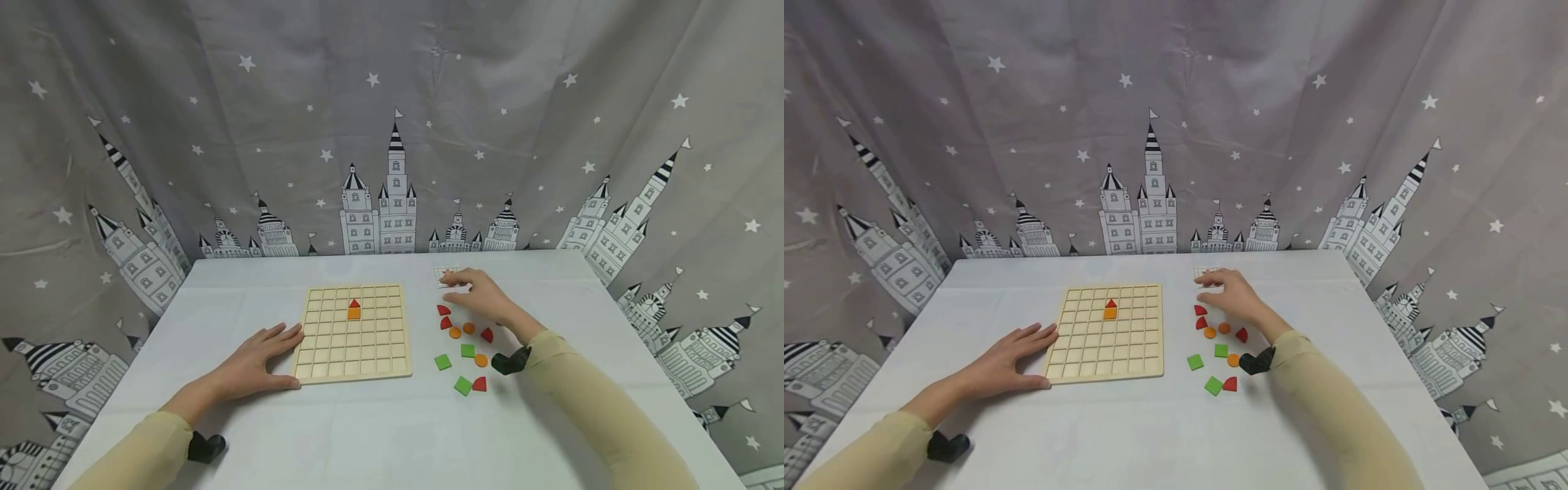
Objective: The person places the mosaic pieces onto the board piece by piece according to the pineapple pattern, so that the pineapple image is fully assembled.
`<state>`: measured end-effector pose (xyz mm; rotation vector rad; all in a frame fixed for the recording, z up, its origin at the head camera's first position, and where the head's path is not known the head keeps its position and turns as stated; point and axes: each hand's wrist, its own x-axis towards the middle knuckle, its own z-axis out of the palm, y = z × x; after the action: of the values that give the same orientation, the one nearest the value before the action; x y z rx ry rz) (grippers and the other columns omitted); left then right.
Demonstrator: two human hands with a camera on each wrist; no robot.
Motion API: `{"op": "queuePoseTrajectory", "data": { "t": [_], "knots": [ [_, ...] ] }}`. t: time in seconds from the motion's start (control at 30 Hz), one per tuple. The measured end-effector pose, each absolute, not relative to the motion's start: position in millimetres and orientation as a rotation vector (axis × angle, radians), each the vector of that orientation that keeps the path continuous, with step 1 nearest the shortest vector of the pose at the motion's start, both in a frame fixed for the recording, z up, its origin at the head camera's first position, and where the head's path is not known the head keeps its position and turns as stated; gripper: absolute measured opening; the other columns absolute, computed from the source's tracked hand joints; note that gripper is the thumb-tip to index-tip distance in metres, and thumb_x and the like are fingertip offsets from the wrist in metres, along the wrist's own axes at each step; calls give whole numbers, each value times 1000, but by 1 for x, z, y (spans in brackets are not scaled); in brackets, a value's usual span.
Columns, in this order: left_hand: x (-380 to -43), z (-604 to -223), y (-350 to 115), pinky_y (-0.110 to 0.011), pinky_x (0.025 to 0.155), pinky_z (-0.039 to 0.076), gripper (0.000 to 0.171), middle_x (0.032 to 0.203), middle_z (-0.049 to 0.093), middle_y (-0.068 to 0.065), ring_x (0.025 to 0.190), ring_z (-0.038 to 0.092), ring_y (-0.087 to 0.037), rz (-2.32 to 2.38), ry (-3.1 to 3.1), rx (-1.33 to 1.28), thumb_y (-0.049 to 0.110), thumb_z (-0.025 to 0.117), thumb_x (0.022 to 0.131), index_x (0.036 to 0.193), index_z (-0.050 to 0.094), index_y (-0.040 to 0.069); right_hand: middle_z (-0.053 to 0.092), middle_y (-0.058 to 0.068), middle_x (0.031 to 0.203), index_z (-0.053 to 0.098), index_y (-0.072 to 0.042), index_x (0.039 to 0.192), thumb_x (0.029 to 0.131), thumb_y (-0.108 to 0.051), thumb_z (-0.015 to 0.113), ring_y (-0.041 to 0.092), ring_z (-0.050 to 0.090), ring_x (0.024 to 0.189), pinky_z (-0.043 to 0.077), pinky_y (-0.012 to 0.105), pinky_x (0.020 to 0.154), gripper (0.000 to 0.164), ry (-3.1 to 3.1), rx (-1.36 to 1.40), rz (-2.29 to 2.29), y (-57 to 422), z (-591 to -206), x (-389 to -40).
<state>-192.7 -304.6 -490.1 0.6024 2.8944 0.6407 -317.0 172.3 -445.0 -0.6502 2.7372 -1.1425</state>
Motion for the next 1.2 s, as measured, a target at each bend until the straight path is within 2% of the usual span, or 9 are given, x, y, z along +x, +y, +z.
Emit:
{"op": "queuePoseTrajectory", "data": {
  "t": [0.23, 0.4, 0.6, 0.83, 1.03, 1.2],
  "knots": [
    [-191, -489, -305, -70, 118, 14, 104, 165, 33, -8, 151, 19, -46, 652, 2886, 592, 72, 75, 77, 157, 43, 13, 62, 8, 136, 66, -17, 138, 97, -30, 72, 34, 49, 130, 42, 56, 109, 44, 2793, -502, -1082, 229, -436, -310],
    [-190, -488, -304, -70, 118, 15, 103, 164, 35, -10, 150, 21, -46, 671, 2895, 604, 70, 76, 77, 156, 45, 12, 58, 13, 142, 64, -13, 141, 97, -27, 71, 39, 44, 135, 39, 66, 109, 46, 2781, -439, -1021, 258, -442, -302],
    [-191, -486, -305, -68, 119, 13, 103, 164, 34, -9, 151, 20, -45, 670, 2890, 620, 70, 76, 78, 156, 44, 12, 56, 18, 143, 68, -13, 137, 98, -18, 68, 44, 39, 137, 37, 69, 108, 39, 2738, -405, -961, 282, -456, -296],
    [-192, -486, -303, -68, 119, 12, 103, 165, 33, -9, 151, 19, -45, 677, 2877, 604, 70, 76, 78, 157, 44, 12, 53, 21, 142, 72, -15, 131, 94, -7, 65, 46, 31, 136, 35, 71, 107, 38, 2738, -366, -920, 294, -473, -295],
    [-191, -487, -303, -67, 120, 12, 104, 165, 33, -9, 151, 19, -45, 673, 2881, 602, 70, 76, 78, 156, 44, 11, 52, 22, 139, 74, -21, 128, 92, -8, 68, 47, 36, 130, 40, 68, 102, 39, 2772, -416, -811, 293, -480, -300],
    [-191, -486, -302, -68, 119, 12, 103, 165, 34, -9, 151, 19, -45, 679, 2879, 605, 69, 76, 78, 156, 44, 11, 54, 19, 135, 78, -22, 118, 91, -12, 74, 45, 37, 128, 38, 67, 101, 30, 2790, -421, -798, 290, -483, -301]
  ]
}}
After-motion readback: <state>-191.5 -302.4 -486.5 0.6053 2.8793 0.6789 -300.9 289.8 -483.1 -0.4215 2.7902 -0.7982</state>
